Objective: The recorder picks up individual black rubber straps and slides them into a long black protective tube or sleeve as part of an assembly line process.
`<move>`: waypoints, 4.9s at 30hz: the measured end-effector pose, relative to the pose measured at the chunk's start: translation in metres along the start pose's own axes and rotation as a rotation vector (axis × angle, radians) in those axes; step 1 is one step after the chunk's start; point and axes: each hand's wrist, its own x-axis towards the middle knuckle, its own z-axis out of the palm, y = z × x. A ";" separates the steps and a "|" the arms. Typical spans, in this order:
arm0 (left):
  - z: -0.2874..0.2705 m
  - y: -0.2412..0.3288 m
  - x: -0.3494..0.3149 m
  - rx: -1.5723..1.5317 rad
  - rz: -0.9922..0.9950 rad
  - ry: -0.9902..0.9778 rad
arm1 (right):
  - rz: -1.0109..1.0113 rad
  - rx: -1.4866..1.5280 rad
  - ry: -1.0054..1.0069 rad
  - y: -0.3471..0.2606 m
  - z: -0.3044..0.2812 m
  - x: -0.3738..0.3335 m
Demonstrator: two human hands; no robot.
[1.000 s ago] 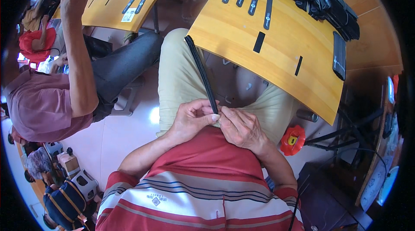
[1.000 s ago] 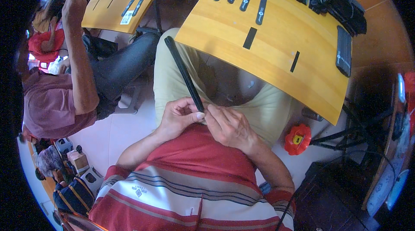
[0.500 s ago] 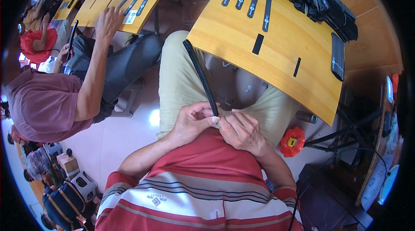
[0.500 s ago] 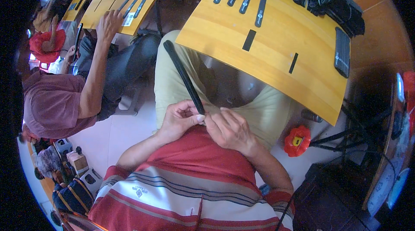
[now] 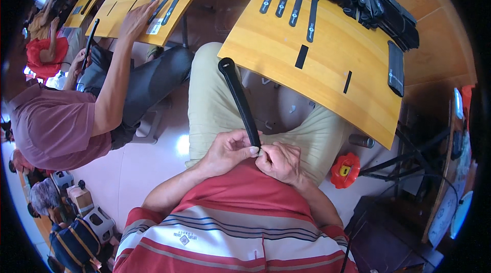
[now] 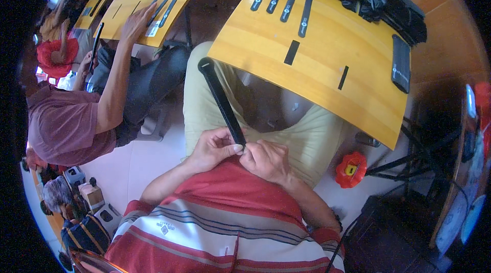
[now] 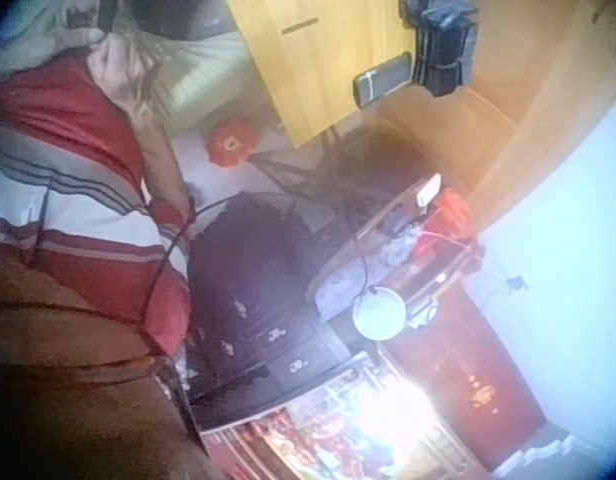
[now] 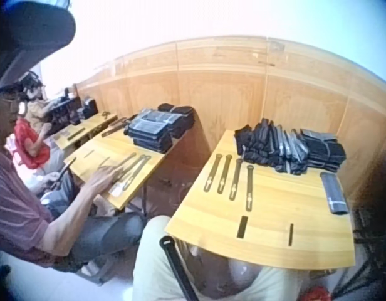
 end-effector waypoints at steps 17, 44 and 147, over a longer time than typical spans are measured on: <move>0.003 -0.006 -0.002 0.011 -0.049 0.052 | -0.219 -0.075 -0.068 0.004 -0.003 0.004; -0.003 0.002 -0.003 -0.048 -0.141 0.031 | 0.158 0.609 -0.116 0.018 0.006 0.000; -0.033 0.017 -0.048 0.302 -0.124 0.046 | 0.294 -0.109 0.831 0.081 -0.214 0.098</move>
